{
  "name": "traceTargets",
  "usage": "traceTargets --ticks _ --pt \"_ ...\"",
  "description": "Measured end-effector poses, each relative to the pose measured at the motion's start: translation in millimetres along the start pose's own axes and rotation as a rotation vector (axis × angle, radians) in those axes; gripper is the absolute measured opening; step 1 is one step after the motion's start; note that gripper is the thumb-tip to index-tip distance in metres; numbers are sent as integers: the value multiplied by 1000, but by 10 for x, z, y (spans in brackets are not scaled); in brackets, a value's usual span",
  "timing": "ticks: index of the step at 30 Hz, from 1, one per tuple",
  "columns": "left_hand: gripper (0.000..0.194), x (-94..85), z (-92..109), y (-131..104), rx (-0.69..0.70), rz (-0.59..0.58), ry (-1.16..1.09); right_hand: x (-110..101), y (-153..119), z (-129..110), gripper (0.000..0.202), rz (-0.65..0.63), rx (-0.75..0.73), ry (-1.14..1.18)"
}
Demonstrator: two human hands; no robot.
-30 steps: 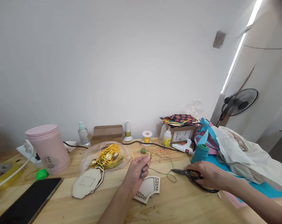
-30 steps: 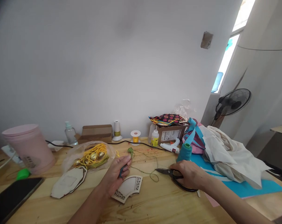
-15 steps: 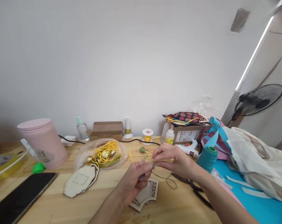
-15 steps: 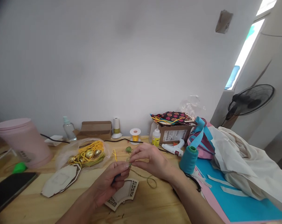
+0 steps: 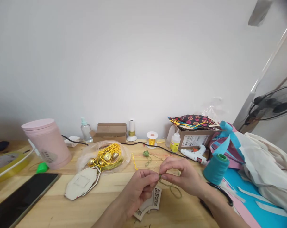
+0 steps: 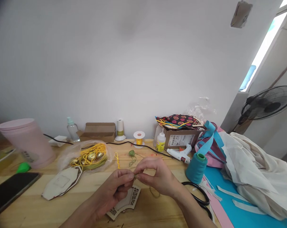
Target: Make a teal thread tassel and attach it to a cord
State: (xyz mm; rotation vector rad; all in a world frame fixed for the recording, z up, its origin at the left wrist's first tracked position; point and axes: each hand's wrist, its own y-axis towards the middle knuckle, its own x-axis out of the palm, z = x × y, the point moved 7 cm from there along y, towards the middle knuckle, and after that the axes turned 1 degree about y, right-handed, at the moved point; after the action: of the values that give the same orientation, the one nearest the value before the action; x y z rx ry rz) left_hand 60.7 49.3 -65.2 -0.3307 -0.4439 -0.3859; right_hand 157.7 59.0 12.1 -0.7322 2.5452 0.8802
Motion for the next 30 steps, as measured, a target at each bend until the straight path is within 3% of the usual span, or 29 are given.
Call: traceTargets --ticks 9,17,27,30 --pt "10 34 2 -12 18 -44 -116 -20 -25 222 4 134 119 196" --pt "12 14 0 -4 52 -31 -70 0 -56 329 9 184 214 373" --pt "16 -39 34 31 123 55 3 -28 -31 250 5 170 133 272" --pt "18 -63 52 34 158 84 26 -87 -37 143 9 227 43 161"
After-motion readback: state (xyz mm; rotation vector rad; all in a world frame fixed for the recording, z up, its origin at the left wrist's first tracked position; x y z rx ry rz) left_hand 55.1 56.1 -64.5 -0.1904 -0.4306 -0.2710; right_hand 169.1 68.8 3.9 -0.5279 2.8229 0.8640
